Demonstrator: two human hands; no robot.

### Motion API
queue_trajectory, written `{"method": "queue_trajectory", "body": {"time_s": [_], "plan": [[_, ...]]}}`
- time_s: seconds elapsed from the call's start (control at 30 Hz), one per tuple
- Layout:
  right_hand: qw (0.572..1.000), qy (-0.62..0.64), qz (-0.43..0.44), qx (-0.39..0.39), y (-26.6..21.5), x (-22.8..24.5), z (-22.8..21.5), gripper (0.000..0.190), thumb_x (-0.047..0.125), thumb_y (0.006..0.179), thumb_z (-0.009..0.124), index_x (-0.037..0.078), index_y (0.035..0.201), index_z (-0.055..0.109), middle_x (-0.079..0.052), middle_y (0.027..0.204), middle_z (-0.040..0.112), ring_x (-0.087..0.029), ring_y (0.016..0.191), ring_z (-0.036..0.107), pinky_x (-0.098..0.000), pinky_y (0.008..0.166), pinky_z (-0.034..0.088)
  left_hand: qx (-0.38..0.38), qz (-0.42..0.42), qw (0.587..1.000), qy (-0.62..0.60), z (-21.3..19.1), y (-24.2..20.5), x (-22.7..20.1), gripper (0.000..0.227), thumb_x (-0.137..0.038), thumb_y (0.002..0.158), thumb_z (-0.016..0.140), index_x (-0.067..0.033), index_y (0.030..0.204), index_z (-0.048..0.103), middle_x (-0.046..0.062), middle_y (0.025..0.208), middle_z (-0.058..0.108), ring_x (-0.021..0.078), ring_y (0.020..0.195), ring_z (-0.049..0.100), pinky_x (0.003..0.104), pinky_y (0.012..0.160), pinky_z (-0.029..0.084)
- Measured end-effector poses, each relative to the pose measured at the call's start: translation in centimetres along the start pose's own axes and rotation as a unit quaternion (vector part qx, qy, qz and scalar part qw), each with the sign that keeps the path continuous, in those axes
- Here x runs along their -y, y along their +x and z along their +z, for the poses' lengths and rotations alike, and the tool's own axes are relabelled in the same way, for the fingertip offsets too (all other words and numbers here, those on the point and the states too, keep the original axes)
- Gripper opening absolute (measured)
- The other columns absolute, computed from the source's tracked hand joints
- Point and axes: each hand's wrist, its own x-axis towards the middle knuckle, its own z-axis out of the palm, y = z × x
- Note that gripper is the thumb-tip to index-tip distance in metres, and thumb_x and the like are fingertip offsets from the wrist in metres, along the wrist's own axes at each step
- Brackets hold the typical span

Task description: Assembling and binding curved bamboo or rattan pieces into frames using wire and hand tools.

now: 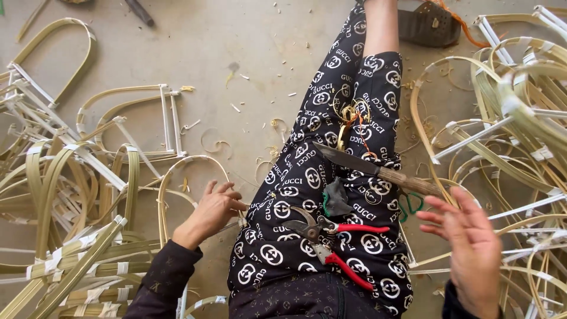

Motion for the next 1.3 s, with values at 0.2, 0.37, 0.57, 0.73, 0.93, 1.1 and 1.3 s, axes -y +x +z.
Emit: {"method": "queue_trajectory", "body": {"time_s": [0.2, 0.37, 0.57, 0.73, 0.93, 1.1, 1.3], "plan": [[0.991, -0.050, 0.017, 0.122, -0.6, 0.4, 4.3, 0.041, 0.012, 0.100, 0.056, -0.002, 0.139, 0.056, -0.018, 0.120, 0.073, -0.022, 0.102, 0.074, -0.0345, 0.089, 0.061, -0.307, 0.041, 0.936, -0.168, -10.3, -2.0, -0.4, 0.026, -0.008, 0.088, 0.072, -0.0149, 0.112, 0.077, 0.005, 0.110, 0.076, 0.0197, 0.102, 0.069, 0.038, 0.090, 0.055], [0.957, -0.142, -0.023, 0.252, -1.5, 1.2, 8.6, 0.044, 0.012, 0.096, 0.064, 0.001, 0.139, 0.058, -0.013, 0.116, 0.078, -0.018, 0.103, 0.076, -0.0307, 0.088, 0.062, -0.483, 0.023, 0.798, -0.360, -11.8, -0.8, -3.3, 0.026, 0.002, 0.106, 0.063, -0.0053, 0.129, 0.071, 0.007, 0.107, 0.075, 0.0113, 0.094, 0.072, 0.026, 0.082, 0.059], [0.901, -0.092, -0.065, 0.418, -2.2, 4.0, 11.3, 0.061, 0.013, 0.086, 0.082, -0.001, 0.139, 0.056, -0.011, 0.108, 0.075, -0.017, 0.087, 0.076, -0.0277, 0.076, 0.061, -0.529, 0.047, 0.758, -0.378, -12.3, 2.6, -8.8, 0.028, 0.004, 0.101, 0.065, 0.0036, 0.129, 0.069, 0.010, 0.102, 0.074, 0.0123, 0.090, 0.071, 0.026, 0.080, 0.057], [0.898, -0.071, -0.056, 0.431, -2.7, 3.2, 10.5, 0.049, 0.014, 0.087, 0.084, 0.001, 0.131, 0.064, -0.007, 0.097, 0.079, -0.013, 0.077, 0.076, -0.0262, 0.070, 0.060, -0.591, 0.056, 0.776, -0.213, -12.2, 4.1, -11.1, 0.022, 0.003, 0.103, 0.070, 0.0061, 0.124, 0.070, 0.015, 0.106, 0.075, 0.0170, 0.092, 0.071, 0.030, 0.079, 0.055], [0.955, -0.139, -0.079, 0.249, -1.2, 0.0, 8.7, 0.017, 0.010, 0.095, 0.077, 0.002, 0.109, 0.070, -0.006, 0.095, 0.076, -0.010, 0.082, 0.070, -0.0246, 0.072, 0.059, -0.555, 0.077, 0.783, -0.271, -14.1, 2.0, -13.5, 0.019, 0.004, 0.106, 0.067, 0.0064, 0.125, 0.069, 0.015, 0.109, 0.075, 0.0149, 0.093, 0.071, 0.028, 0.081, 0.057], [0.988, -0.059, -0.004, 0.141, 0.7, 0.0, 9.2, 0.036, 0.015, 0.100, 0.059, 0.000, 0.133, 0.060, -0.008, 0.112, 0.076, -0.006, 0.083, 0.067, -0.0220, 0.073, 0.058, -0.475, 0.142, 0.801, -0.337, -15.4, -1.2, -16.7, 0.038, 0.005, 0.094, 0.074, 0.0048, 0.132, 0.066, 0.013, 0.108, 0.071, 0.0142, 0.087, 0.069, 0.023, 0.073, 0.056], [0.987, -0.067, -0.026, 0.141, 0.5, -3.7, 8.4, 0.032, 0.017, 0.106, 0.058, -0.003, 0.129, 0.069, -0.007, 0.093, 0.073, -0.007, 0.075, 0.065, -0.0223, 0.068, 0.055, -0.409, 0.202, 0.804, -0.381, -15.7, -3.3, -19.7, 0.055, 0.000, 0.083, 0.085, 0.0035, 0.133, 0.063, 0.011, 0.111, 0.068, 0.0098, 0.087, 0.067, 0.020, 0.072, 0.054]]}}
